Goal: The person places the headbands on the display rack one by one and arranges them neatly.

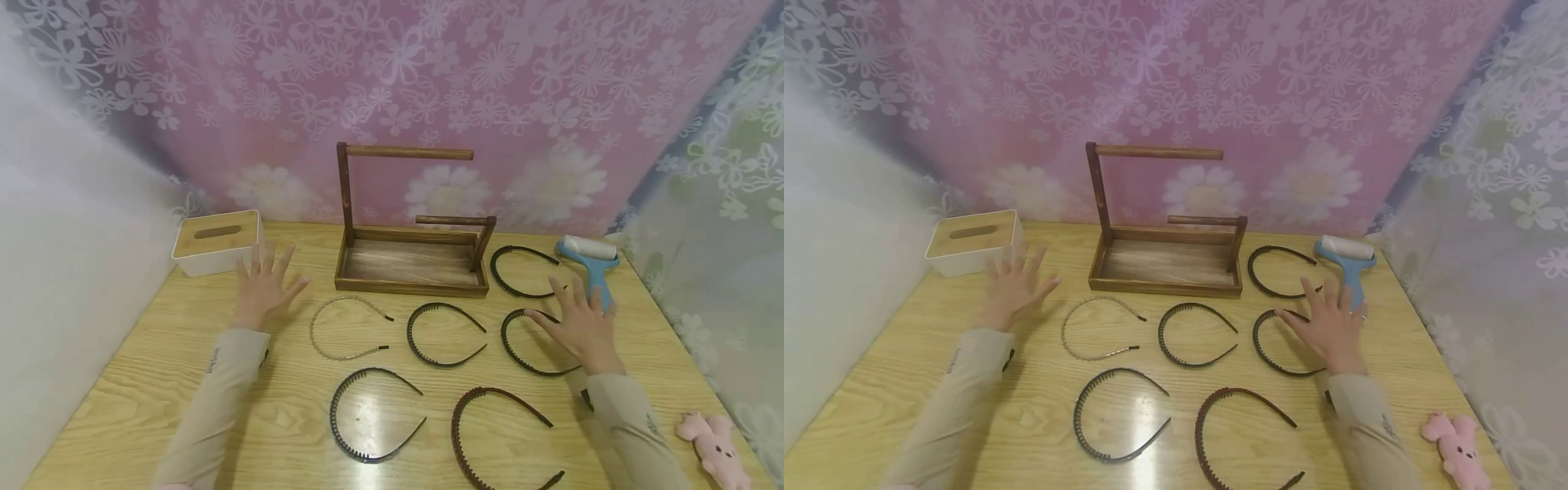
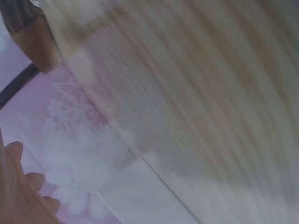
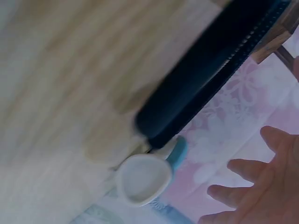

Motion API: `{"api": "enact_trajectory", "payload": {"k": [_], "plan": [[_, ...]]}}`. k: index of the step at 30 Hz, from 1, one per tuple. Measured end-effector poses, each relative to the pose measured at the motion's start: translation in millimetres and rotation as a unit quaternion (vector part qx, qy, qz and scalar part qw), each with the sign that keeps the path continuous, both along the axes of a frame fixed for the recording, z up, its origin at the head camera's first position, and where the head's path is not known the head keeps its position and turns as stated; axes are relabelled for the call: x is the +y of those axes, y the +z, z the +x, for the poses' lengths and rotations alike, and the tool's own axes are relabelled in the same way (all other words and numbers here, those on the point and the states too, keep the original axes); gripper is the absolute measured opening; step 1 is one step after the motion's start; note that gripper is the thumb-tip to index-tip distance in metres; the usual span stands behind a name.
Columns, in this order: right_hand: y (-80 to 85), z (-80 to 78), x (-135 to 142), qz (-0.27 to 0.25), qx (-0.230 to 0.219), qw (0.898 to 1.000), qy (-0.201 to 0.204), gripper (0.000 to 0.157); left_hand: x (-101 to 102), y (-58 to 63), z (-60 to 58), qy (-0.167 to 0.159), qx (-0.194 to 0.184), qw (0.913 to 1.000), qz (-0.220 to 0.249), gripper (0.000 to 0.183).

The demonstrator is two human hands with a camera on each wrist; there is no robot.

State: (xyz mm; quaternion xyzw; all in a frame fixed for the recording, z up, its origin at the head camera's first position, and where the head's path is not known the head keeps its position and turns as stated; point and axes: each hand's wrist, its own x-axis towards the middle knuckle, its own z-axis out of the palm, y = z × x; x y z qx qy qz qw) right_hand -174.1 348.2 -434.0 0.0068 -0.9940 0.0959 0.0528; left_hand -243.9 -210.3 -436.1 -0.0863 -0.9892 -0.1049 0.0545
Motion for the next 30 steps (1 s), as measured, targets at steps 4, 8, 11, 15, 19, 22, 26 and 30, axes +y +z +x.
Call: {"api": "enact_trajectory", "payload": {"k": [4, 8, 11, 15, 19, 22, 26, 30], "plan": [[7.0, -4.5, -9.0, -0.001, -0.004, 1.0, 0.004, 0.088, 13.0, -1.0, -4.9, -0.016, -0.058, 0.9907, 0.122, 0.079], [14.8, -11.9, -18.9, -0.003, -0.021, 1.0, 0.012, 0.084, 21.2, -3.2, -9.0, -0.031, -0.135, 0.956, 0.259, 0.076], [19.1, -19.0, -23.7, -0.005, -0.03, 0.999, 0.03, 0.08, 25.2, -7.1, -10.6, -0.042, -0.186, 0.9213, 0.339, 0.071], [20.9, -29.4, -24.7, -0.02, -0.042, 0.998, 0.047, 0.076, 34.0, -14.1, -10.1, -0.066, -0.222, 0.8735, 0.428, 0.063], [18.0, -41.6, -27.2, -0.066, -0.082, 0.993, 0.054, 0.07, 42.6, -21.6, -9.7, -0.081, -0.21, 0.8437, 0.487, 0.059], [14.5, -50.4, -29.5, -0.078, -0.106, 0.989, 0.072, 0.065, 49.2, -28.5, -8.7, -0.066, -0.19, 0.8303, 0.52, 0.055], [15.3, -57.8, -33.1, -0.064, -0.112, 0.987, 0.094, 0.058, 58.7, -35.1, -6.7, -0.037, -0.171, 0.8146, 0.553, 0.049], [21.1, -60.4, -36.9, -0.059, -0.122, 0.987, 0.09, 0.058, 66.8, -38.5, -7.5, -0.023, -0.146, 0.8115, 0.565, 0.045]]}}
